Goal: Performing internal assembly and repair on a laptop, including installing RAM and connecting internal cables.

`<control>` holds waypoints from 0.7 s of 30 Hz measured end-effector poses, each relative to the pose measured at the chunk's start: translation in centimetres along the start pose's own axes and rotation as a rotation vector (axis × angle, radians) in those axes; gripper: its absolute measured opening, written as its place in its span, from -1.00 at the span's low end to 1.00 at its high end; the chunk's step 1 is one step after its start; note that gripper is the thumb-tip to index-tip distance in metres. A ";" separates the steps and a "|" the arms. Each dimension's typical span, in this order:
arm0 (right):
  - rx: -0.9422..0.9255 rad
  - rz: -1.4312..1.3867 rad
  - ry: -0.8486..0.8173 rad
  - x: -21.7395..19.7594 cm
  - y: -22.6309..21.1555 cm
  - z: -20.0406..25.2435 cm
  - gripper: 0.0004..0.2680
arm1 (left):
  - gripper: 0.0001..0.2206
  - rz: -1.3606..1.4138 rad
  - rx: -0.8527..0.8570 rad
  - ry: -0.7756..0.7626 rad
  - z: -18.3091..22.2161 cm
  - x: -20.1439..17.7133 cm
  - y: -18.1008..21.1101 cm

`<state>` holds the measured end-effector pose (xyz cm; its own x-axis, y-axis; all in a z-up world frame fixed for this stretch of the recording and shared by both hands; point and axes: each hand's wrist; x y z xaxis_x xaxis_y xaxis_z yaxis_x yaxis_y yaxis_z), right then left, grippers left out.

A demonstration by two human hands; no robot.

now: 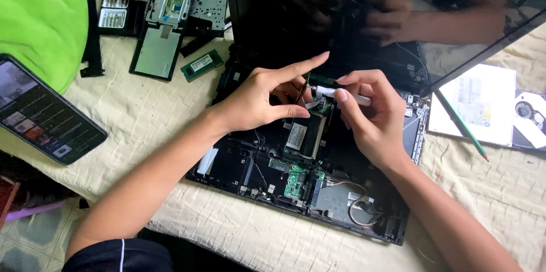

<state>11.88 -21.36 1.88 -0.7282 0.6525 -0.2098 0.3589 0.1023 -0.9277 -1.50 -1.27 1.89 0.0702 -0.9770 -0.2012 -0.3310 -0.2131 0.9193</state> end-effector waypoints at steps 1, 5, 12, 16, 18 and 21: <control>0.001 -0.009 0.000 0.0 -0.1 -0.1 -0.88 | -0.24 0.008 -0.018 0.001 -0.1 0.0 0.1; -0.005 -0.030 -0.001 0.1 -0.1 -0.2 -0.87 | -0.27 -0.007 -0.038 -0.018 -0.1 -0.2 0.2; -0.060 -0.038 -0.006 0.0 -0.9 -0.2 -0.92 | -0.31 0.023 -0.051 0.011 -0.2 -0.1 0.2; -0.146 0.028 0.006 -0.1 -1.1 -0.3 -0.95 | -0.48 0.013 -0.055 0.024 -0.4 0.0 -0.2; -0.152 0.033 0.014 0.0 -1.4 -0.3 -0.95 | -0.51 0.019 -0.055 0.037 -0.4 -0.1 -0.3; -0.170 0.051 0.022 0.2 -1.4 -0.2 -0.93 | -0.54 0.021 -0.051 0.049 -0.3 -0.2 -0.1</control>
Point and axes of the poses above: each hand's wrist, its own z-axis away from the middle knuckle, its own x-axis out of the palm, y = z × x, and after that the axes turned 5 degrees about x, right-handed
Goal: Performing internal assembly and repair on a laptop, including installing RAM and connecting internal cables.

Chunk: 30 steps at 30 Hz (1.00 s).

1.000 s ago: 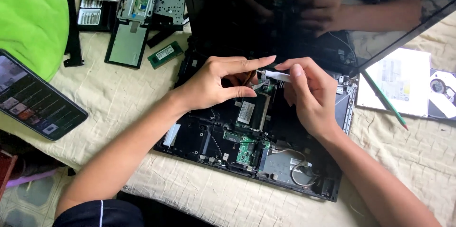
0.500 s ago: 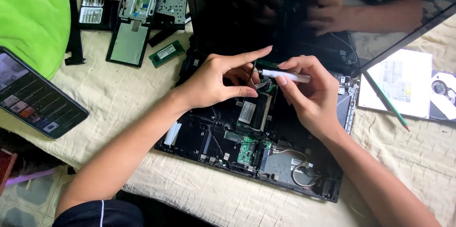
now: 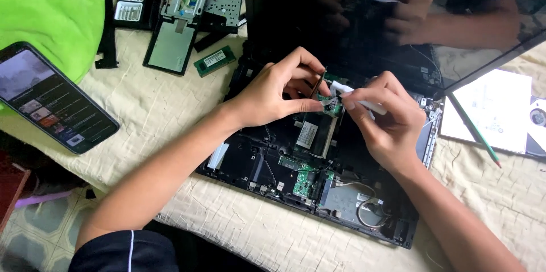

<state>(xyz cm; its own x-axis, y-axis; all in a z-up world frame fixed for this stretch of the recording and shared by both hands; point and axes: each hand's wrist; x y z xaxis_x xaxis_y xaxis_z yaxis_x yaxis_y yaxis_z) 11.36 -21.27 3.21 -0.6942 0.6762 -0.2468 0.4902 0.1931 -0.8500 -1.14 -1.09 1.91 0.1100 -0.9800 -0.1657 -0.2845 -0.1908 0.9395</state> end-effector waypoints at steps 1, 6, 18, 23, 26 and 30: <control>-0.012 0.015 0.000 0.0 0.1 0.1 -0.92 | -0.56 -0.002 0.004 -0.001 0.0 0.0 0.1; 0.001 0.036 0.006 0.0 0.5 0.4 -0.88 | -0.60 -0.014 -0.001 -0.024 0.0 0.0 0.5; -0.108 0.130 0.012 -0.6 2.3 1.0 -0.81 | -0.70 -0.011 0.025 -0.026 0.1 -0.1 0.7; -0.142 0.164 0.028 -0.4 2.4 1.0 -0.80 | -0.64 0.049 0.002 -0.016 0.0 -0.1 0.3; -0.120 0.136 -0.001 -0.4 1.8 0.8 -0.79 | -0.62 0.054 -0.001 -0.007 0.2 -0.1 0.0; -0.083 0.107 -0.003 -0.4 1.6 0.7 -0.81 | -0.62 0.056 0.002 -0.023 0.0 -0.1 -0.1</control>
Point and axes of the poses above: each hand's wrist, its own z-axis away from the middle knuckle, its own x-axis out of the palm, y = z × x, and after that the axes turned 5 degrees about x, right-handed
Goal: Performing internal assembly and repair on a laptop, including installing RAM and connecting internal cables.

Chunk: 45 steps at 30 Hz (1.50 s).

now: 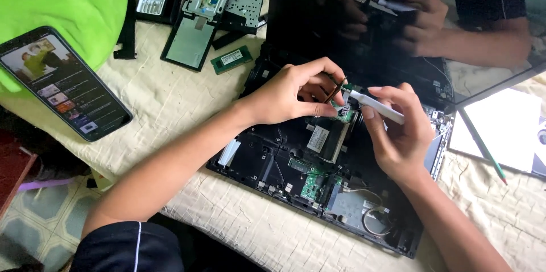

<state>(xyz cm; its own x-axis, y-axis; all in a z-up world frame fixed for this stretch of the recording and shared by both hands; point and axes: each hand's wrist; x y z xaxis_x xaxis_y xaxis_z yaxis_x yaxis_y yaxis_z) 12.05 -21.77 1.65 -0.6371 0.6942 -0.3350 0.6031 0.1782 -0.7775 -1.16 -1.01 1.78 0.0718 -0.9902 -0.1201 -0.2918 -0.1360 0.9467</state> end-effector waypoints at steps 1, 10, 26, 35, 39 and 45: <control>0.002 -0.006 -0.001 0.1 -0.1 0.0 -0.81 | -0.62 -0.008 -0.002 -0.002 0.0 0.0 0.0; -0.017 -0.050 -0.024 0.1 1.6 1.0 -0.81 | -0.64 0.069 -0.009 0.010 0.0 -0.1 0.4; 0.012 0.046 -0.015 0.3 0.2 0.4 -0.80 | -0.58 0.461 -0.045 0.164 -0.2 -1.6 -0.5; 0.009 -0.041 -0.109 0.2 -0.2 0.3 -0.78 | -0.54 0.468 -0.014 0.098 -0.1 -1.5 -0.5; -0.004 0.009 -0.144 0.2 -0.2 0.5 -0.78 | -0.54 0.469 -0.018 0.056 -0.2 -1.4 -0.2; -0.035 0.036 -0.212 0.6 -2.2 -0.5 -0.81 | -0.52 0.401 -0.052 0.040 -0.3 -1.3 -0.1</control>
Point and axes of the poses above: each hand's wrist, its own z-axis away from the middle knuckle, its own x-axis out of the palm, y = z × x, and after that the axes turned 5 degrees about x, right-handed
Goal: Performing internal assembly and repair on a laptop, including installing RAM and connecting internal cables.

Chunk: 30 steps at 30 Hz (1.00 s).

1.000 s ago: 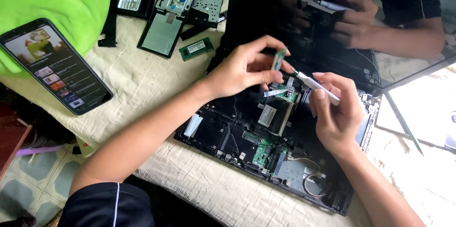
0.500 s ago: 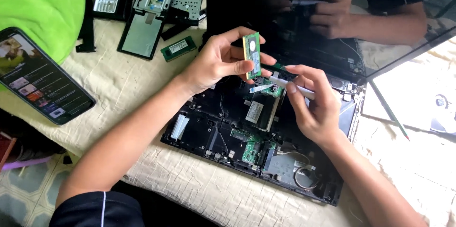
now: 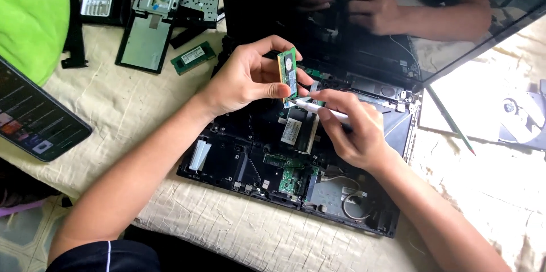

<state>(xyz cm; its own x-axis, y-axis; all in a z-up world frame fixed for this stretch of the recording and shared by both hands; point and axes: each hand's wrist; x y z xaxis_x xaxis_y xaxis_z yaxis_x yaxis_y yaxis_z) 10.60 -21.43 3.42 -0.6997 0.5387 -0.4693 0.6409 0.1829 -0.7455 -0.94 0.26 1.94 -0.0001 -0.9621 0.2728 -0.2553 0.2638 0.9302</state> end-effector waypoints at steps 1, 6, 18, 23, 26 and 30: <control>0.006 0.007 -0.007 0.0 0.2 0.2 -0.81 | -0.52 -0.017 -0.006 0.006 0.1 0.1 0.2; 0.000 -0.009 -0.042 0.2 1.5 0.9 -0.78 | -0.53 -0.032 -0.019 0.018 0.1 0.1 0.0; 0.007 0.041 -0.053 0.0 1.0 0.4 -0.81 | -0.54 -0.045 -0.036 0.023 0.2 0.0 -0.3; -0.012 0.075 -0.049 0.0 0.4 -0.2 -0.81 | -0.54 -0.030 -0.046 0.027 0.2 0.0 -0.4; 0.001 0.094 -0.054 -0.1 0.4 0.0 -0.79 | -0.54 -0.031 -0.032 0.029 0.2 0.0 -0.7; -0.007 0.046 -0.033 -0.1 0.3 -0.1 -0.77 | -0.54 -0.012 0.001 0.029 0.3 0.1 -0.7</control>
<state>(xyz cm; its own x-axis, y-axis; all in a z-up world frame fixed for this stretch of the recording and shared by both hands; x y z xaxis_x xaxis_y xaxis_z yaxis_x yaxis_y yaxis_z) 10.88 -21.36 3.27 -0.6797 0.5193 -0.5180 0.6743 0.1643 -0.7200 -1.05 -0.05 1.24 0.0309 -0.9627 0.2689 -0.2557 0.2524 0.9332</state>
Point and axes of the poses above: each hand's wrist, its own z-axis away from the middle knuckle, its own x-axis out of the palm, y = z × x, and after that the axes turned 5 degrees about x, right-handed
